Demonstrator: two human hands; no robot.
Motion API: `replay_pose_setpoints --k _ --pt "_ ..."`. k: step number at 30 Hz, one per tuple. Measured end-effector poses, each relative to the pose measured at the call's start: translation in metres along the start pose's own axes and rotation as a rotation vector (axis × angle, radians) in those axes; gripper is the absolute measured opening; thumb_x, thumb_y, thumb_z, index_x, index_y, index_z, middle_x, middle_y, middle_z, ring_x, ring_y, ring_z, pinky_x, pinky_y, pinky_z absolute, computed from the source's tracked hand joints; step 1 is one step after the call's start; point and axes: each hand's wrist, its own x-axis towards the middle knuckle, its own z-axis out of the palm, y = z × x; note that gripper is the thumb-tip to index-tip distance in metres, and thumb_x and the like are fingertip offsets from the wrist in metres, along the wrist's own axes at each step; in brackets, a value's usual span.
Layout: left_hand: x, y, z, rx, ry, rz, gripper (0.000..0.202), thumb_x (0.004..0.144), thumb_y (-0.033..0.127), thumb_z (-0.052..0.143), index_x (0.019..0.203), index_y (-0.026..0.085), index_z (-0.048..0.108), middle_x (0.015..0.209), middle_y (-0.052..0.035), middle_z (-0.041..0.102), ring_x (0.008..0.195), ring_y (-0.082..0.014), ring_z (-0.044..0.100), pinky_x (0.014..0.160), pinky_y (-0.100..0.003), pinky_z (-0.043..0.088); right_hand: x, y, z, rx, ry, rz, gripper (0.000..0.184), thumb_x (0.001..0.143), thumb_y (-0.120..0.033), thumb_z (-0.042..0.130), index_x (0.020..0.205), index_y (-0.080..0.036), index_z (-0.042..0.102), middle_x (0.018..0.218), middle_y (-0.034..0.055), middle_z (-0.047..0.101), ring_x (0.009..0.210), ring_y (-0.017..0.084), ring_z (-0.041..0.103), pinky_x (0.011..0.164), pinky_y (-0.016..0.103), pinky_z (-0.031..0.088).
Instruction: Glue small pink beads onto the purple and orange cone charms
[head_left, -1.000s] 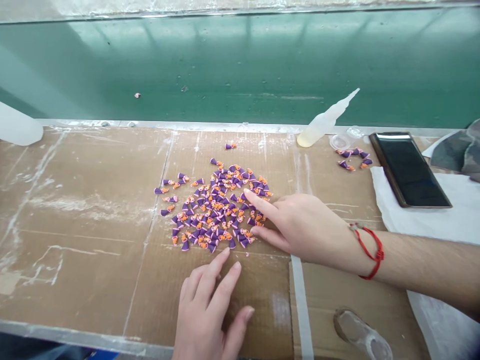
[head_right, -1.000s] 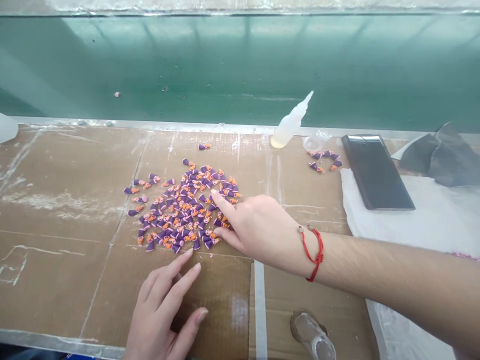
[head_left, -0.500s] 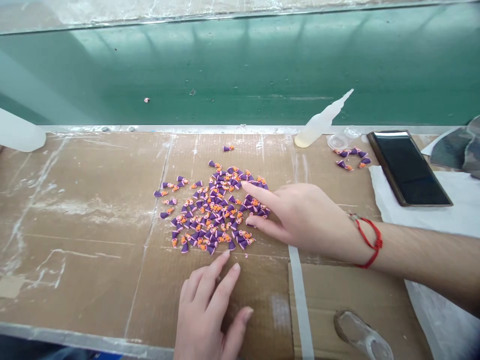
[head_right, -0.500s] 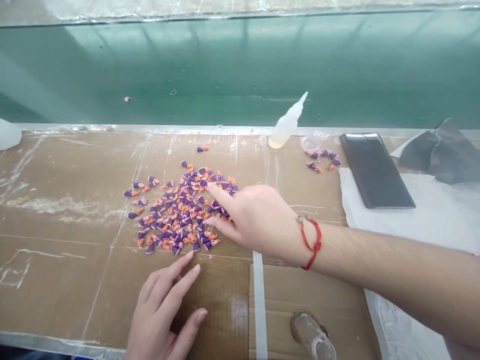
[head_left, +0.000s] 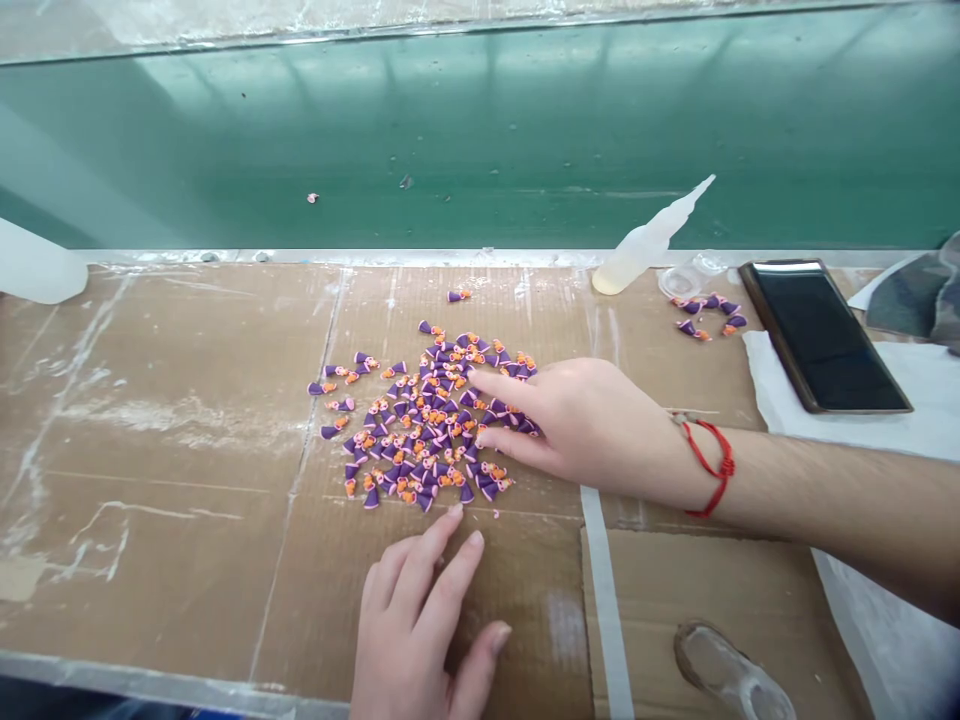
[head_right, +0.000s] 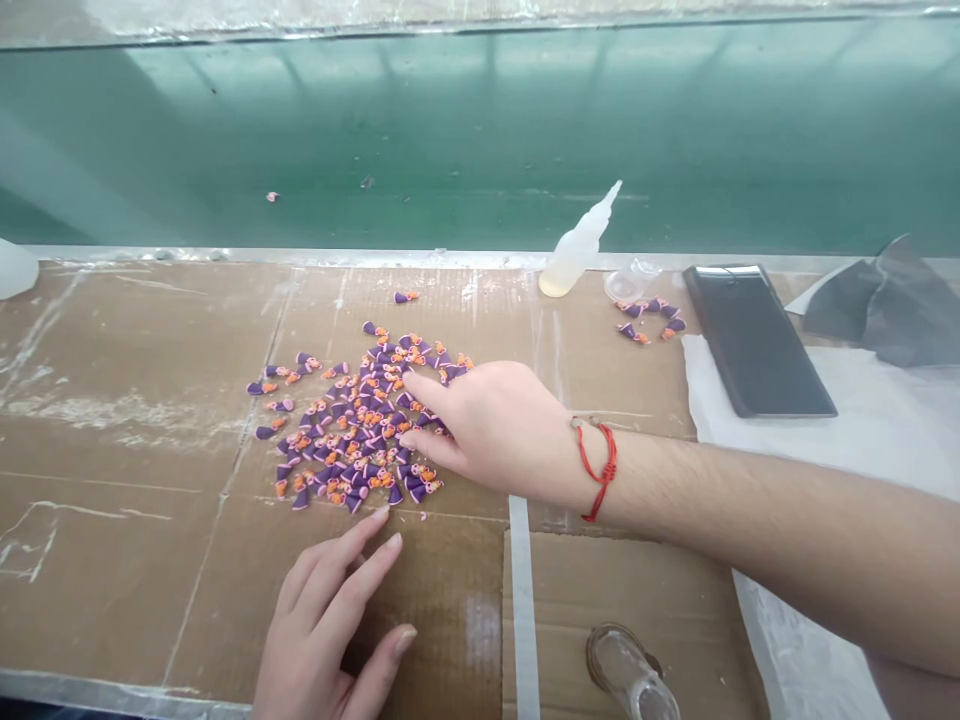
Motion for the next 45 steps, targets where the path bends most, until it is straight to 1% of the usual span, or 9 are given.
replay_pose_setpoints --k 3,9,12,15,21,25,31,39,45 --pt "0.000 0.001 0.000 -0.003 -0.007 -0.005 0.037 0.099 0.029 0.051 0.133 0.018 0.057 0.138 -0.0147 0.060 0.114 -0.0284 0.056 0.094 -0.041 0.046 0.003 0.004 0.000 -0.034 -0.015 0.069 0.058 0.099 -0.055 0.043 0.139 -0.015 0.056 0.066 0.0052 0.067 0.054 0.015 0.049 0.055 0.028 0.016" --pt "0.000 0.000 -0.001 0.010 -0.009 0.005 0.036 0.099 0.029 0.050 0.133 0.017 0.057 0.139 -0.0141 0.059 0.115 -0.0283 0.054 0.094 -0.040 0.045 0.000 0.010 0.004 -0.072 0.034 0.054 0.052 0.099 -0.054 0.044 0.129 -0.015 0.063 0.064 0.0045 0.065 0.053 0.014 0.049 0.055 0.028 0.015" --pt "0.001 -0.003 -0.004 0.027 -0.028 0.048 0.038 0.097 0.028 0.054 0.133 0.016 0.057 0.140 -0.0141 0.059 0.115 -0.0274 0.055 0.094 -0.039 0.046 0.003 0.008 0.003 -0.062 0.065 0.043 0.055 0.099 -0.052 0.044 0.136 -0.014 0.057 0.062 0.0031 0.064 0.053 0.015 0.050 0.054 0.027 0.017" --pt "0.001 -0.006 -0.006 0.041 -0.047 0.086 0.042 0.095 0.029 0.058 0.134 0.015 0.056 0.140 -0.0144 0.059 0.115 -0.0268 0.055 0.093 -0.038 0.048 0.011 0.005 0.000 -0.053 0.015 0.077 0.061 0.099 -0.052 0.044 0.144 -0.012 0.050 0.062 0.0029 0.064 0.054 0.016 0.053 0.054 0.027 0.018" --pt "0.001 -0.007 -0.007 0.033 -0.044 0.088 0.043 0.094 0.028 0.059 0.135 0.015 0.056 0.141 -0.0144 0.058 0.116 -0.0270 0.056 0.094 -0.037 0.047 0.019 0.010 -0.003 -0.023 -0.006 0.165 0.063 0.098 -0.050 0.044 0.147 -0.011 0.048 0.061 0.0026 0.064 0.057 0.018 0.056 0.054 0.027 0.022" --pt "0.001 -0.007 -0.007 0.031 -0.043 0.088 0.043 0.094 0.028 0.059 0.135 0.015 0.056 0.141 -0.0141 0.058 0.116 -0.0268 0.055 0.094 -0.037 0.047 0.020 0.009 -0.002 0.006 -0.016 0.118 0.061 0.097 -0.050 0.045 0.147 -0.014 0.049 0.063 0.0028 0.066 0.057 0.017 0.055 0.055 0.027 0.022" --pt "0.000 -0.003 -0.004 -0.009 -0.024 0.032 0.040 0.096 0.028 0.056 0.134 0.016 0.056 0.141 -0.0138 0.058 0.117 -0.0274 0.055 0.096 -0.039 0.046 0.013 0.000 0.003 -0.018 -0.004 0.027 0.049 0.098 -0.048 0.046 0.136 -0.020 0.060 0.064 0.0036 0.067 0.054 0.014 0.050 0.055 0.027 0.017" --pt "0.001 -0.007 -0.006 0.023 -0.048 0.083 0.044 0.093 0.028 0.060 0.135 0.016 0.057 0.141 -0.0143 0.059 0.116 -0.0271 0.057 0.093 -0.037 0.049 0.000 0.005 0.008 -0.059 0.033 -0.025 0.043 0.098 -0.041 0.047 0.130 -0.018 0.063 0.061 0.0028 0.063 0.050 0.012 0.043 0.054 0.027 0.016" --pt "0.001 -0.006 -0.006 0.027 -0.052 0.070 0.043 0.095 0.028 0.058 0.136 0.016 0.055 0.141 -0.0137 0.058 0.116 -0.0269 0.056 0.094 -0.038 0.048 -0.001 0.007 0.009 -0.055 0.041 -0.026 0.044 0.097 -0.039 0.049 0.134 -0.018 0.061 0.063 0.0031 0.063 0.051 0.013 0.045 0.055 0.028 0.016"
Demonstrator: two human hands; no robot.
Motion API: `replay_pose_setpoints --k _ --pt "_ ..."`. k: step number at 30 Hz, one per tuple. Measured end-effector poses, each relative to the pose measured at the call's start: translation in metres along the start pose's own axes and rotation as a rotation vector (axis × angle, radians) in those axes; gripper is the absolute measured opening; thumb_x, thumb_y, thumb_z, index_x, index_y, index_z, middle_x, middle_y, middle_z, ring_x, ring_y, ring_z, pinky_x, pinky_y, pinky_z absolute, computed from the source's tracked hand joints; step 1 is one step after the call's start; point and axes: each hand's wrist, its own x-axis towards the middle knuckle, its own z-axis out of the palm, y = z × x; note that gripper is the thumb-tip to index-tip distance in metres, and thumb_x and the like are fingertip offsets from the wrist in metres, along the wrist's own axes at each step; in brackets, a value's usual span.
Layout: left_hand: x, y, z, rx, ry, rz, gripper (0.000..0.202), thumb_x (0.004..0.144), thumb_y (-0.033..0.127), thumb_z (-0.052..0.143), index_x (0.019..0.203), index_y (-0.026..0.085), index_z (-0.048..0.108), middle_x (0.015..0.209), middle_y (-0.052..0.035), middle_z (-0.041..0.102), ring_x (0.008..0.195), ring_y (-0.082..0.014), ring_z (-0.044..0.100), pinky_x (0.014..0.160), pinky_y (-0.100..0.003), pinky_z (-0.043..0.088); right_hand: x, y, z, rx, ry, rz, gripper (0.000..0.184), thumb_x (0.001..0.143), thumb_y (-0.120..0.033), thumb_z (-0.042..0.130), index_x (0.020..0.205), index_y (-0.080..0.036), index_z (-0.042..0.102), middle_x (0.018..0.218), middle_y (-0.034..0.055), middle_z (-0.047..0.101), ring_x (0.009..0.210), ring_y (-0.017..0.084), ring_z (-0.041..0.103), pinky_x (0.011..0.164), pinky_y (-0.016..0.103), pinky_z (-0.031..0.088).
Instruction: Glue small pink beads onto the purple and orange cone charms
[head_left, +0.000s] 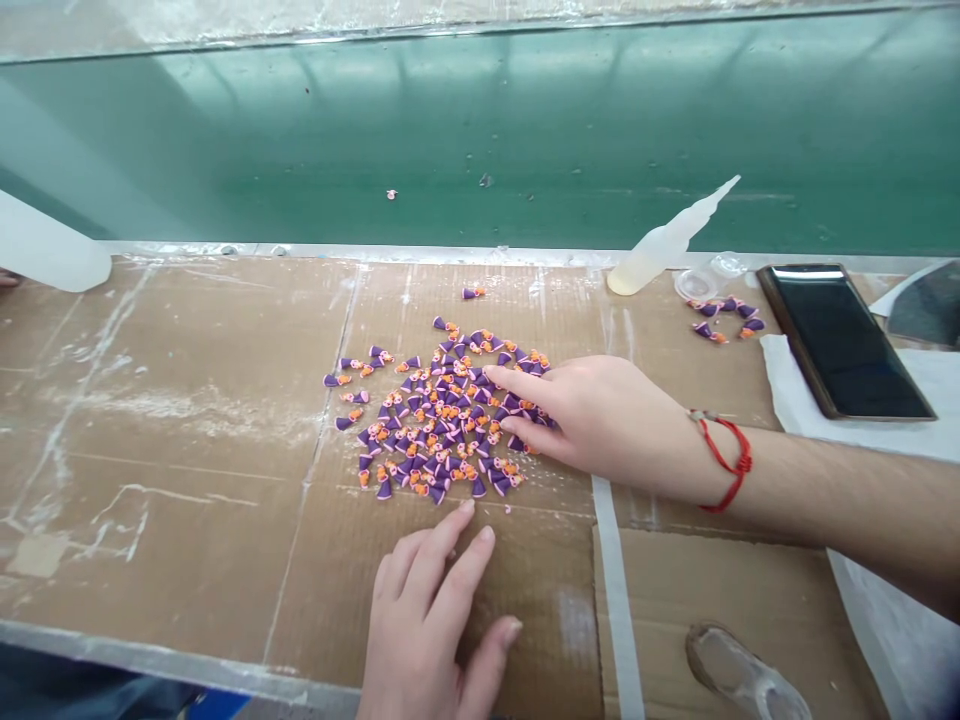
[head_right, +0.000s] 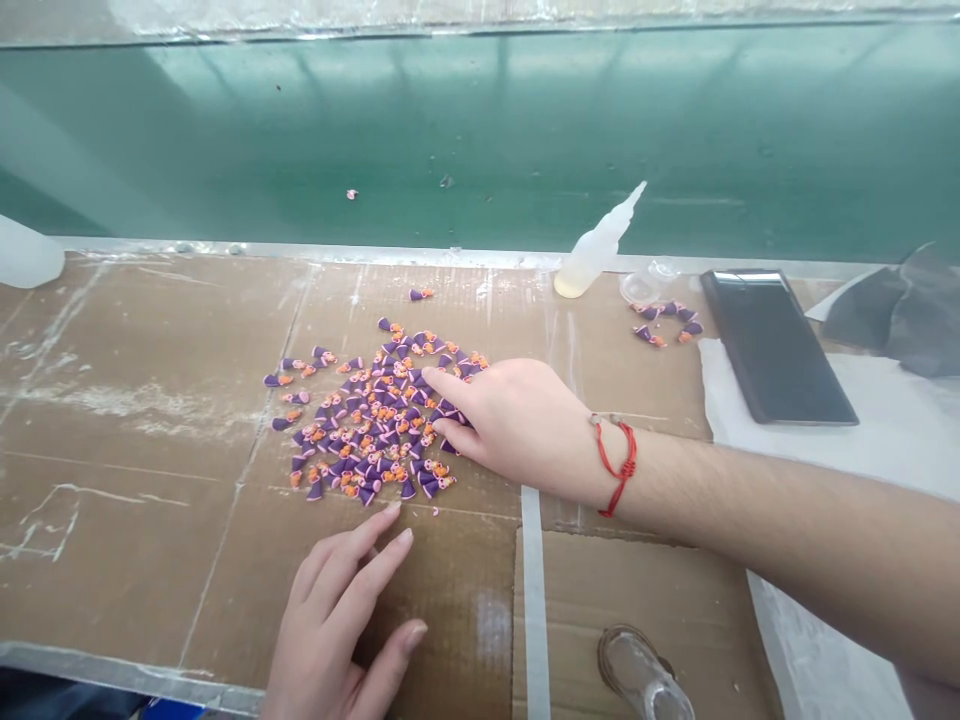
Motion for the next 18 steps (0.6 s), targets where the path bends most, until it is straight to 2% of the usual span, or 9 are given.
replay_pose_setpoints --k 8,12,18 --pt "0.002 0.000 -0.001 0.002 0.001 0.004 0.042 0.095 0.028 0.058 0.134 0.015 0.056 0.141 -0.0138 0.058 0.116 -0.0263 0.055 0.094 -0.037 0.046 0.000 -0.003 -0.004 -0.001 -0.047 0.049 0.046 0.097 -0.040 0.049 0.137 -0.021 0.059 0.065 0.0037 0.067 0.053 0.013 0.048 0.055 0.027 0.015" --pt "0.001 0.002 0.000 -0.009 0.005 -0.009 0.040 0.096 0.029 0.056 0.134 0.016 0.056 0.140 -0.0128 0.058 0.116 -0.0260 0.054 0.095 -0.036 0.045 0.005 -0.006 -0.007 -0.017 -0.036 0.040 0.044 0.097 -0.040 0.049 0.133 -0.018 0.062 0.065 0.0042 0.066 0.053 0.014 0.048 0.055 0.027 0.016" --pt "0.002 0.005 0.000 -0.026 0.015 -0.022 0.039 0.098 0.031 0.052 0.133 0.016 0.056 0.140 -0.0128 0.058 0.116 -0.0259 0.053 0.095 -0.037 0.043 0.014 -0.010 -0.009 -0.034 -0.069 0.030 0.045 0.098 -0.043 0.047 0.134 -0.021 0.061 0.065 0.0035 0.066 0.053 0.014 0.049 0.054 0.027 0.015"
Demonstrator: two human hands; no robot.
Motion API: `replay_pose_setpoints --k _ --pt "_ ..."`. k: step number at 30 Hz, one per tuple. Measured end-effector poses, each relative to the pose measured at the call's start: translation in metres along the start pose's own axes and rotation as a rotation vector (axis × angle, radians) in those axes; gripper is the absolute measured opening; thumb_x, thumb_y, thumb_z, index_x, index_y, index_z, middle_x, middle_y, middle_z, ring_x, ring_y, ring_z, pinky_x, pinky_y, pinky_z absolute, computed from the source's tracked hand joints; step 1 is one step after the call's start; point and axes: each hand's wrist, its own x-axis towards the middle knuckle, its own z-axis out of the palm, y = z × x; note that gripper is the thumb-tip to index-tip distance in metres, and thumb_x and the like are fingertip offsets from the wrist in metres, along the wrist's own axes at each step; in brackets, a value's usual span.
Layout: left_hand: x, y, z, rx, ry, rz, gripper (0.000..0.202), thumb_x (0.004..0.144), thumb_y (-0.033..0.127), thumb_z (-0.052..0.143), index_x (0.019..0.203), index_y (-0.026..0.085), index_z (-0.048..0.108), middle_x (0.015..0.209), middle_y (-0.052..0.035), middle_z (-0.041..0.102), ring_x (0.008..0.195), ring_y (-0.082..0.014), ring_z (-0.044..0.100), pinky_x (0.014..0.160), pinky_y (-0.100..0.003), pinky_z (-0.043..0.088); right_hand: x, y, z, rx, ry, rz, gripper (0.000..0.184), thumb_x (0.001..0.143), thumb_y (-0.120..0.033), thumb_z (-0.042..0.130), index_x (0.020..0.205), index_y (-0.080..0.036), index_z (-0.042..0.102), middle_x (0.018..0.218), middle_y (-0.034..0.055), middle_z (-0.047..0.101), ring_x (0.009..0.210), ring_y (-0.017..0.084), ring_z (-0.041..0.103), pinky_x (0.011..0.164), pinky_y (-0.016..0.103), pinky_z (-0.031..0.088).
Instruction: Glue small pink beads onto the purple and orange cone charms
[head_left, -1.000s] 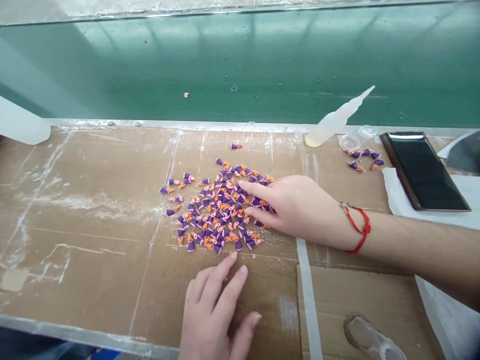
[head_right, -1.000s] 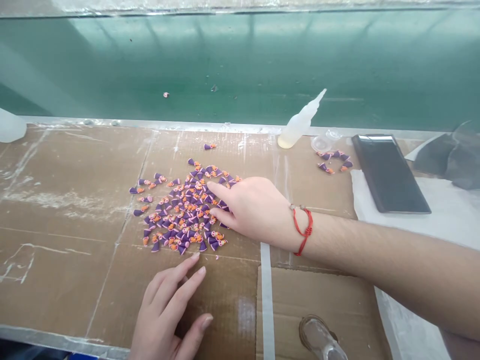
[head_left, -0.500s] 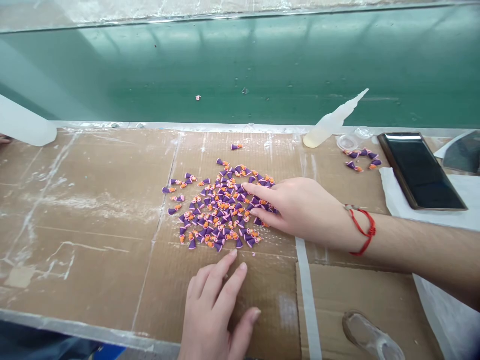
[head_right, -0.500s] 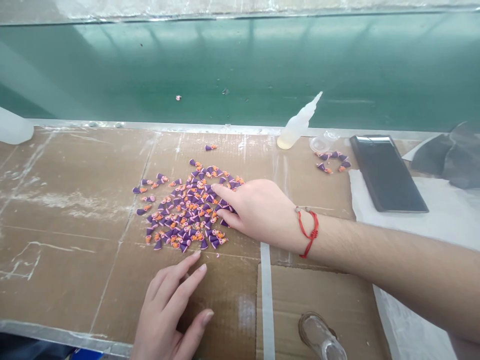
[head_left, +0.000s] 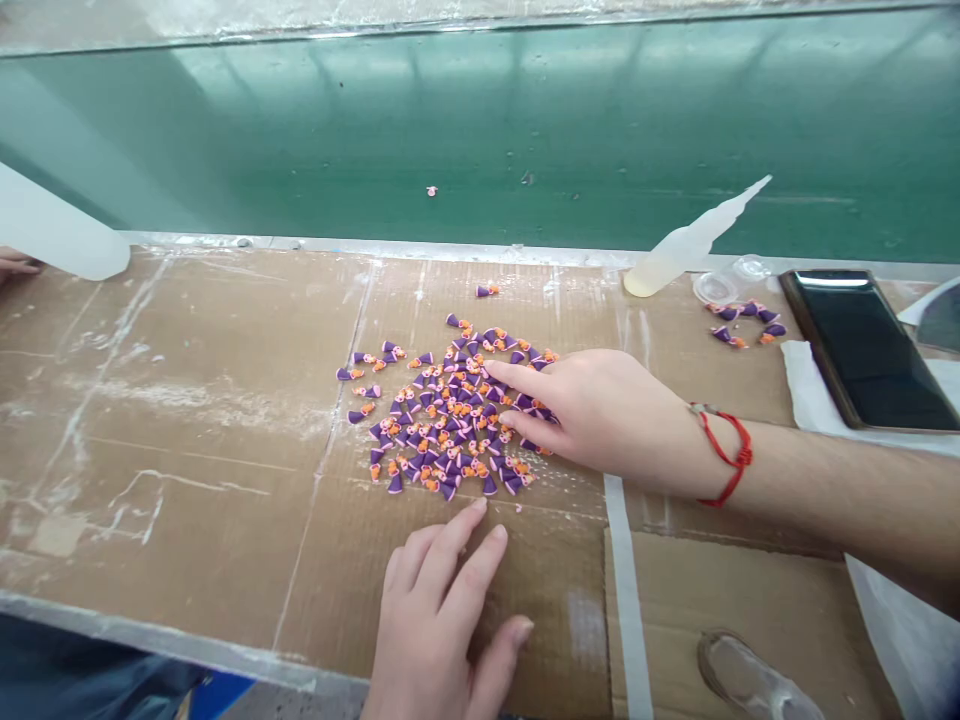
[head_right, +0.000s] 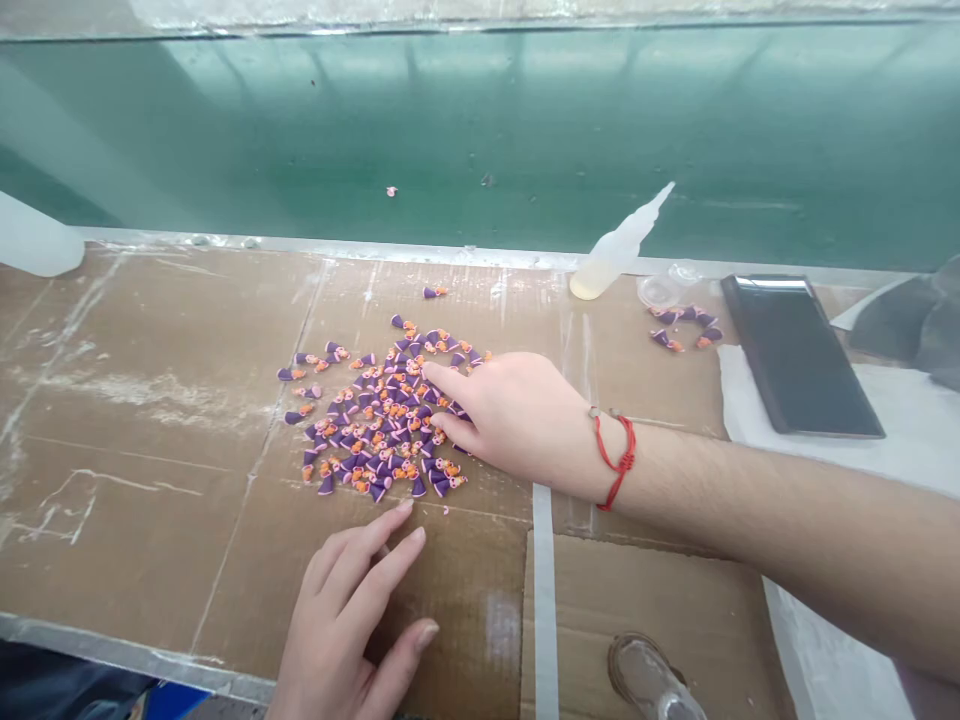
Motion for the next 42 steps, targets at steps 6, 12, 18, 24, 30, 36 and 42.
replay_pose_setpoints --k 6,12,18,24,30,36,42 --pt "-0.002 0.000 0.000 -0.019 0.018 -0.004 0.039 0.099 0.033 0.050 0.133 0.016 0.056 0.140 -0.0134 0.058 0.116 -0.0264 0.053 0.095 -0.038 0.043 -0.002 0.000 0.003 -0.015 0.036 -0.012 0.043 0.098 -0.044 0.048 0.131 -0.020 0.062 0.061 0.0024 0.063 0.051 0.014 0.048 0.053 0.027 0.015" --pt "-0.003 -0.004 0.000 -0.014 -0.001 0.045 0.042 0.098 0.033 0.054 0.135 0.014 0.055 0.143 -0.0140 0.056 0.116 -0.0260 0.052 0.093 -0.036 0.044 0.001 -0.003 -0.001 0.001 0.070 -0.025 0.042 0.098 -0.041 0.048 0.132 -0.022 0.063 0.063 0.0033 0.064 0.053 0.014 0.050 0.053 0.027 0.017" --pt "-0.003 -0.005 0.000 -0.018 0.001 0.051 0.042 0.098 0.035 0.052 0.135 0.013 0.055 0.142 -0.0143 0.055 0.116 -0.0259 0.052 0.093 -0.036 0.044 0.004 -0.010 0.001 0.011 -0.009 -0.033 0.042 0.097 -0.042 0.048 0.131 -0.023 0.063 0.064 0.0033 0.067 0.052 0.014 0.049 0.054 0.027 0.016" --pt "-0.004 -0.005 0.001 -0.015 0.013 0.057 0.042 0.098 0.035 0.052 0.134 0.013 0.056 0.141 -0.0149 0.056 0.114 -0.0256 0.053 0.091 -0.036 0.044 0.002 -0.010 0.003 0.023 0.012 -0.055 0.040 0.099 -0.043 0.046 0.128 -0.025 0.064 0.064 0.0026 0.066 0.052 0.014 0.047 0.054 0.026 0.015" --pt "-0.004 -0.004 0.000 -0.021 0.003 0.038 0.043 0.097 0.034 0.055 0.134 0.014 0.057 0.141 -0.0147 0.058 0.113 -0.0263 0.055 0.090 -0.036 0.046 0.001 -0.008 0.004 0.016 0.037 -0.067 0.038 0.097 -0.039 0.047 0.126 -0.022 0.065 0.061 0.0025 0.063 0.050 0.014 0.046 0.053 0.027 0.014" --pt "-0.003 -0.003 0.000 -0.027 0.007 0.031 0.043 0.096 0.035 0.055 0.134 0.014 0.057 0.141 -0.0147 0.058 0.114 -0.0264 0.055 0.091 -0.036 0.045 -0.001 -0.005 0.005 0.019 0.025 -0.065 0.036 0.098 -0.039 0.047 0.123 -0.022 0.066 0.059 0.0016 0.062 0.049 0.013 0.042 0.052 0.028 0.014" --pt "-0.003 -0.004 0.000 -0.032 0.007 0.037 0.044 0.096 0.035 0.055 0.135 0.014 0.056 0.141 -0.0149 0.058 0.114 -0.0263 0.055 0.091 -0.037 0.046 -0.001 -0.007 0.002 0.022 0.029 -0.056 0.035 0.097 -0.038 0.049 0.123 -0.021 0.067 0.059 0.0021 0.063 0.049 0.014 0.045 0.053 0.028 0.014"
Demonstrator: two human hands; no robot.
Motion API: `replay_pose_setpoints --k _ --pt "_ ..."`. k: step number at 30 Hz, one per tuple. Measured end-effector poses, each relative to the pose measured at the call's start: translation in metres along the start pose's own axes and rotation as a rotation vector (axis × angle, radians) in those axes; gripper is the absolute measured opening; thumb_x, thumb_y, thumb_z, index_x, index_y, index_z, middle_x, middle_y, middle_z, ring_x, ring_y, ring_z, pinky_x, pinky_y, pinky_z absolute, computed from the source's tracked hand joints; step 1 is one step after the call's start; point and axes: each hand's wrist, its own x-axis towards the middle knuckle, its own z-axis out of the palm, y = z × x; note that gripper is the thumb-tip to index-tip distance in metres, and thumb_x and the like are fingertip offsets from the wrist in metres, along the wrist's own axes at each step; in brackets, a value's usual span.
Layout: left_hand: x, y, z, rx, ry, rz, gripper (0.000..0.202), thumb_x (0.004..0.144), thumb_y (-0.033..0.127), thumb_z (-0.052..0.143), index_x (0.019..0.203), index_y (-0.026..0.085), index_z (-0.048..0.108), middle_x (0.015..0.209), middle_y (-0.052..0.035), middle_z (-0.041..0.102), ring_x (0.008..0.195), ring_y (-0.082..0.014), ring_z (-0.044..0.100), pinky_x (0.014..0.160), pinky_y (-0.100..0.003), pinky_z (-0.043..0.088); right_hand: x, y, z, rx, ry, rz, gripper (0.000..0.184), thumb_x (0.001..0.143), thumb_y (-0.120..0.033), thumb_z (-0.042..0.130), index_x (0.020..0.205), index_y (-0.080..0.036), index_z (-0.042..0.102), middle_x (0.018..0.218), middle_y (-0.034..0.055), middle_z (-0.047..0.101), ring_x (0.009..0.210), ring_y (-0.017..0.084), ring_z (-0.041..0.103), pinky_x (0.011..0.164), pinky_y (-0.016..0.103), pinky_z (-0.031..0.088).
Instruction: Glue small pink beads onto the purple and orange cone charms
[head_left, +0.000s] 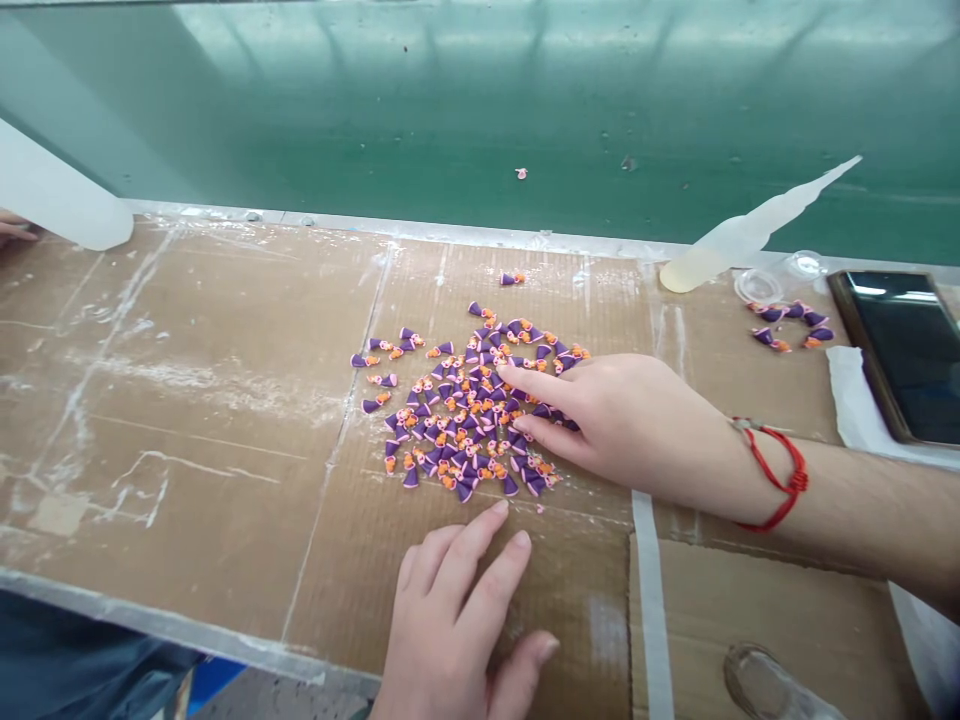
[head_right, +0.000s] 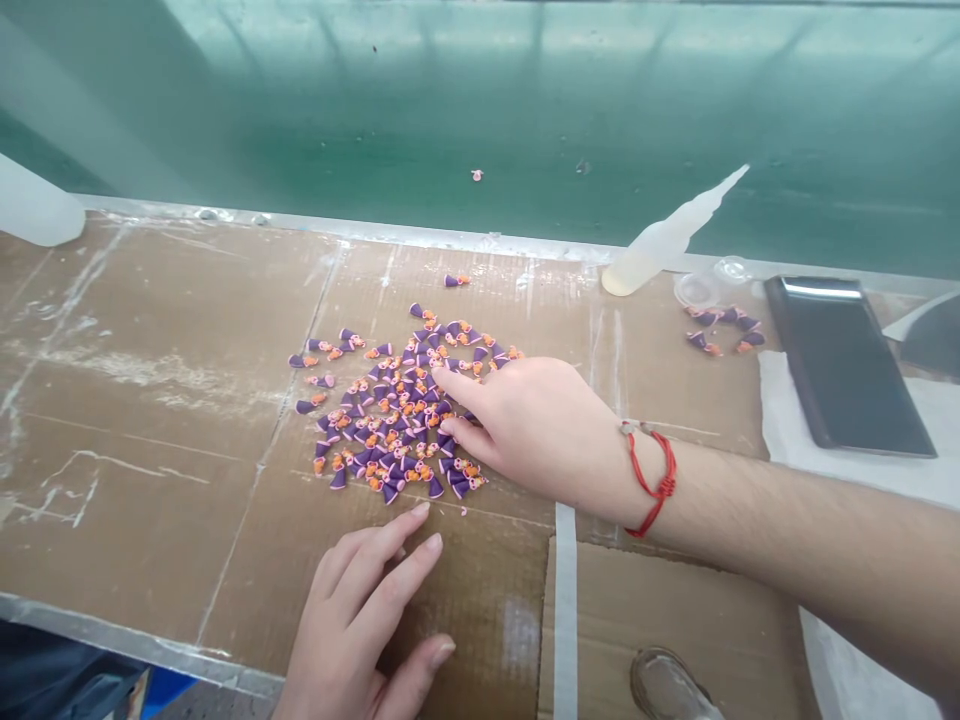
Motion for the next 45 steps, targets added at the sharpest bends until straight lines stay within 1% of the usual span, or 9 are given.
replay_pose_setpoints --k 8,13,17,23,30,34,37,41,45 --pt "-0.002 0.003 0.002 -0.034 0.019 -0.061 0.042 0.096 0.035 0.055 0.134 0.016 0.057 0.139 -0.0150 0.061 0.113 -0.0277 0.056 0.091 -0.040 0.046 0.007 -0.004 0.001 0.012 0.000 -0.063 0.040 0.100 -0.041 0.044 0.129 -0.022 0.063 0.066 0.0035 0.068 0.054 0.015 0.052 0.054 0.028 0.017" --pt "-0.002 0.002 0.002 -0.039 0.011 -0.013 0.044 0.096 0.035 0.057 0.135 0.015 0.056 0.140 -0.0150 0.059 0.114 -0.0272 0.056 0.091 -0.037 0.046 0.009 -0.002 0.001 -0.042 0.007 -0.012 0.042 0.099 -0.045 0.046 0.130 -0.022 0.062 0.065 0.0042 0.067 0.054 0.016 0.054 0.054 0.027 0.014" --pt "-0.002 0.003 0.002 -0.051 0.027 -0.050 0.041 0.097 0.034 0.054 0.133 0.015 0.058 0.140 -0.0147 0.059 0.115 -0.0274 0.054 0.092 -0.038 0.045 0.007 -0.003 0.000 -0.052 -0.008 0.010 0.044 0.099 -0.046 0.045 0.131 -0.021 0.062 0.063 0.0042 0.066 0.054 0.018 0.054 0.053 0.027 0.015" --pt "-0.001 0.000 0.001 -0.038 -0.003 -0.003 0.045 0.096 0.035 0.057 0.136 0.014 0.056 0.141 -0.0148 0.058 0.115 -0.0263 0.054 0.091 -0.037 0.046 0.001 -0.005 0.000 0.024 -0.033 -0.027 0.037 0.099 -0.041 0.046 0.125 -0.022 0.064 0.069 0.0037 0.070 0.055 0.015 0.054 0.053 0.026 0.017" --pt "0.003 0.004 -0.001 -0.039 0.026 -0.039 0.040 0.099 0.037 0.051 0.132 0.016 0.057 0.136 -0.0148 0.062 0.111 -0.0262 0.057 0.089 -0.038 0.047 -0.005 -0.008 0.001 0.001 0.074 -0.101 0.038 0.098 -0.040 0.050 0.127 -0.021 0.065 0.059 0.0019 0.064 0.049 0.013 0.049 0.053 0.027 0.015" --pt "0.009 0.006 -0.004 -0.039 0.057 -0.015 0.037 0.100 0.037 0.048 0.127 0.014 0.060 0.129 -0.0152 0.066 0.106 -0.0245 0.058 0.085 -0.035 0.047 -0.004 -0.012 0.002 0.032 0.017 -0.175 0.039 0.098 -0.037 0.049 0.132 -0.023 0.062 0.060 0.0012 0.064 0.049 0.013 0.047 0.053 0.028 0.014" --pt "0.011 0.007 -0.005 -0.042 0.067 -0.025 0.037 0.101 0.038 0.046 0.126 0.014 0.060 0.128 -0.0152 0.066 0.104 -0.0241 0.058 0.083 -0.035 0.047 -0.003 -0.013 0.003 0.029 -0.011 -0.167 0.040 0.098 -0.037 0.050 0.134 -0.023 0.061 0.059 0.0011 0.064 0.048 0.013 0.045 0.053 0.028 0.015" --pt "0.010 0.008 -0.005 -0.055 0.066 -0.026 0.038 0.102 0.037 0.043 0.126 0.013 0.059 0.131 -0.0150 0.065 0.106 -0.0240 0.057 0.086 -0.035 0.045 -0.006 -0.007 0.003 0.007 0.076 -0.166 0.039 0.098 -0.041 0.048 0.130 -0.024 0.064 0.056 0.0006 0.061 0.046 0.014 0.045 0.052 0.028 0.016" --pt "0.010 0.008 -0.005 -0.083 0.068 -0.041 0.039 0.103 0.038 0.040 0.126 0.013 0.059 0.132 -0.0147 0.064 0.106 -0.0238 0.057 0.085 -0.035 0.045 -0.016 0.006 0.004 0.017 0.174 -0.159 0.039 0.099 -0.041 0.047 0.125 -0.022 0.067 0.059 0.0017 0.062 0.049 0.015 0.050 0.052 0.028 0.022"
